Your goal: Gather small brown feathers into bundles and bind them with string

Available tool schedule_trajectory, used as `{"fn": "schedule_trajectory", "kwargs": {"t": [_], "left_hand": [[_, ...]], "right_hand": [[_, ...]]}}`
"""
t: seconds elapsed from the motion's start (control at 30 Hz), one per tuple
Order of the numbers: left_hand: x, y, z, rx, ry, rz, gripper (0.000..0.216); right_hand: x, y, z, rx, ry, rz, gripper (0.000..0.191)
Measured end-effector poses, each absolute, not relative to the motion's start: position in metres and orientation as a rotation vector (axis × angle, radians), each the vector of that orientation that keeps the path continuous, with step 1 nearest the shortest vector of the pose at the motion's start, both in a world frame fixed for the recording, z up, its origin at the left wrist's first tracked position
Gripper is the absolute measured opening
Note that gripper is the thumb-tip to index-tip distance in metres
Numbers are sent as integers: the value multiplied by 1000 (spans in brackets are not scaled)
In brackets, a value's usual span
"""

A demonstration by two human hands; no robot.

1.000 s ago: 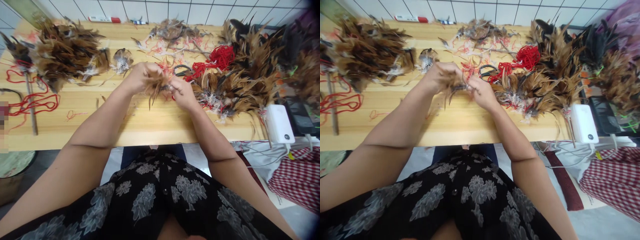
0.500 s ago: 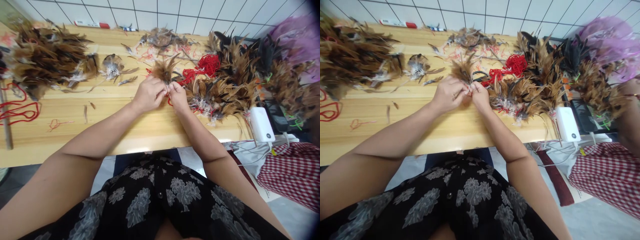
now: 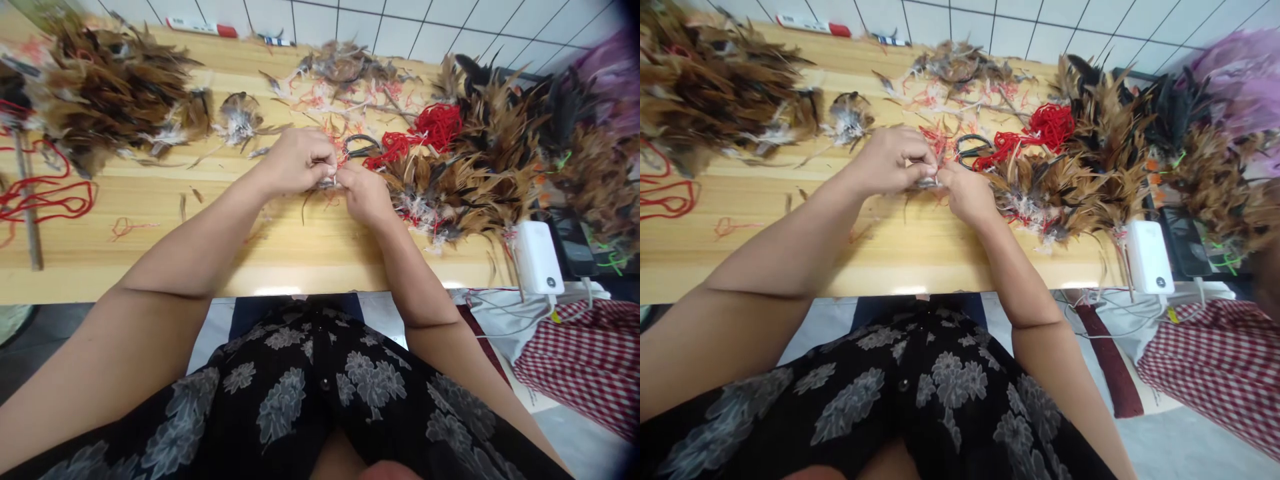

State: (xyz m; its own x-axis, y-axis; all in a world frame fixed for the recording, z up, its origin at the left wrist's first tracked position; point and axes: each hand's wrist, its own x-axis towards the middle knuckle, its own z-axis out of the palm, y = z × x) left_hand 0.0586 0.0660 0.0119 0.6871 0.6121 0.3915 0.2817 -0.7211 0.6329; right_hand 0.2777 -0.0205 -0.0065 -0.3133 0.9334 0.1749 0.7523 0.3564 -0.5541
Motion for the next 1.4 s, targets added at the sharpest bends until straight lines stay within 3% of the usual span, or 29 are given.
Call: {"fn": "schedule_trajectory", "kwargs": {"t": [0.17, 0.27, 0.4, 0.83, 1.4], "left_hand": [[61, 76, 2, 1753, 457, 823, 52], [73, 77, -16, 1750, 440, 1010, 58], [79, 73, -25, 1849, 572, 1142, 45], [78, 62, -32, 2369, 554, 1311, 42], [87, 61, -39, 1739, 426, 1130, 63]], "right_hand": [[270, -19, -17, -1028, -1710, 1135, 50], [256, -25, -15, -956, -1247, 1442, 45], [243, -31, 2, -951, -814, 1624, 36], [247, -30, 17, -930, -380, 1713, 33], [235, -35, 13, -1035, -439, 1725, 30]]}}
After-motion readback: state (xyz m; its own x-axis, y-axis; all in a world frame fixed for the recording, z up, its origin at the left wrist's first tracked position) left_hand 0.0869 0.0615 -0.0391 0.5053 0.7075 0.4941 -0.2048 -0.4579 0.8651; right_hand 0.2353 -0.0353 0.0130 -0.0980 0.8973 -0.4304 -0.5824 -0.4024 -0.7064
